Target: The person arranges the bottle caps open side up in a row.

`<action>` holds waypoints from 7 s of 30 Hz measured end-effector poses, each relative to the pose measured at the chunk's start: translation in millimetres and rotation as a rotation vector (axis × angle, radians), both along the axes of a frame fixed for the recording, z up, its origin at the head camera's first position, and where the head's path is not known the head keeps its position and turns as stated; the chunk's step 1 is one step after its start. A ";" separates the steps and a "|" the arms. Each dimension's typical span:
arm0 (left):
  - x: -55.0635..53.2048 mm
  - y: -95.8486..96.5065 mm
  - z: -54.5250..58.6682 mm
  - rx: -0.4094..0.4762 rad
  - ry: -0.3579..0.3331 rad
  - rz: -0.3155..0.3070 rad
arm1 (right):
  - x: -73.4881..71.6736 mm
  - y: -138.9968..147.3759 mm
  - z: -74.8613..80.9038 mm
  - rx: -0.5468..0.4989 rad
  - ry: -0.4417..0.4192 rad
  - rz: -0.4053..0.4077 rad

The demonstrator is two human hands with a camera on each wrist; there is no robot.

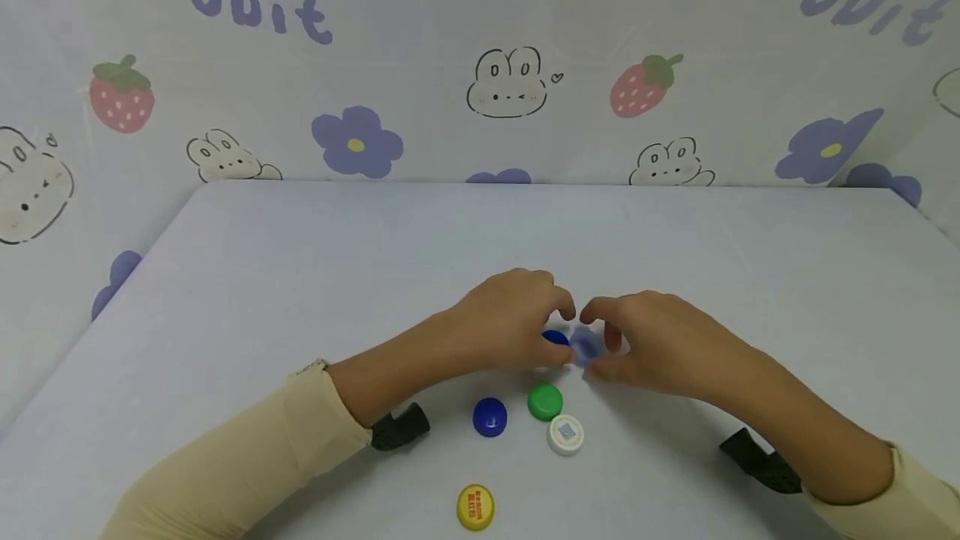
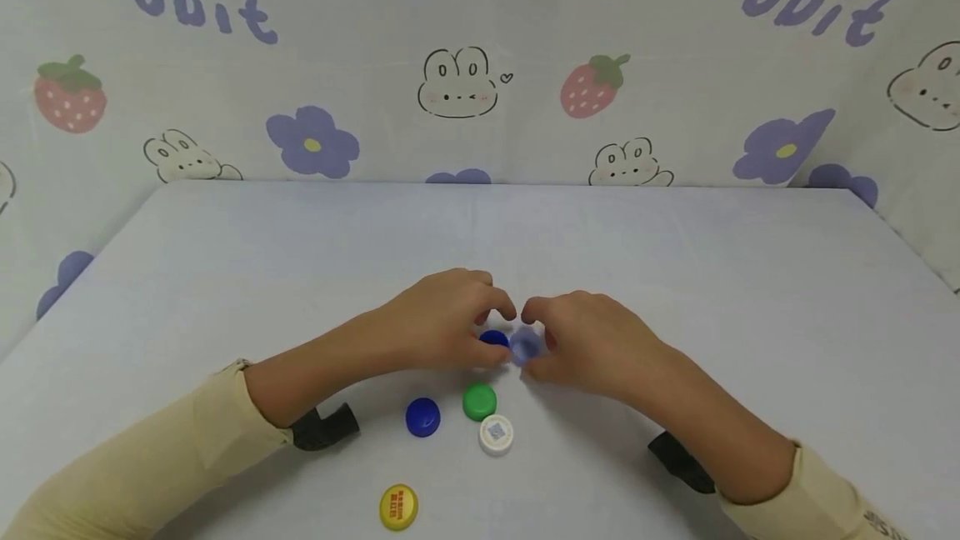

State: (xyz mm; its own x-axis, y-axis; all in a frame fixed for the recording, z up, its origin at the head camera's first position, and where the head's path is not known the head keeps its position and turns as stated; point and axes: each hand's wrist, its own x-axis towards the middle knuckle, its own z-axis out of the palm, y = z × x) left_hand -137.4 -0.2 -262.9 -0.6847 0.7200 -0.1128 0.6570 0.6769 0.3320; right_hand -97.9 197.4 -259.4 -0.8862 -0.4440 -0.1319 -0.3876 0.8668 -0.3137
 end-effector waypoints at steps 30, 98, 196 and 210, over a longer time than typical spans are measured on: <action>52.8 -81.7 5.8 -0.033 -0.105 0.076 | 38.2 -83.6 1.3 0.123 0.143 0.303; 50.4 -87.3 1.2 0.376 0.119 0.078 | 36.1 -68.6 11.8 -0.266 0.279 0.244; 88.0 -91.5 0.0 -0.102 -0.096 -0.043 | 57.8 -70.8 -10.0 0.042 0.014 0.421; 92.3 -79.2 -10.6 -0.161 -0.202 -0.018 | 67.3 -80.6 -25.7 0.054 0.154 0.495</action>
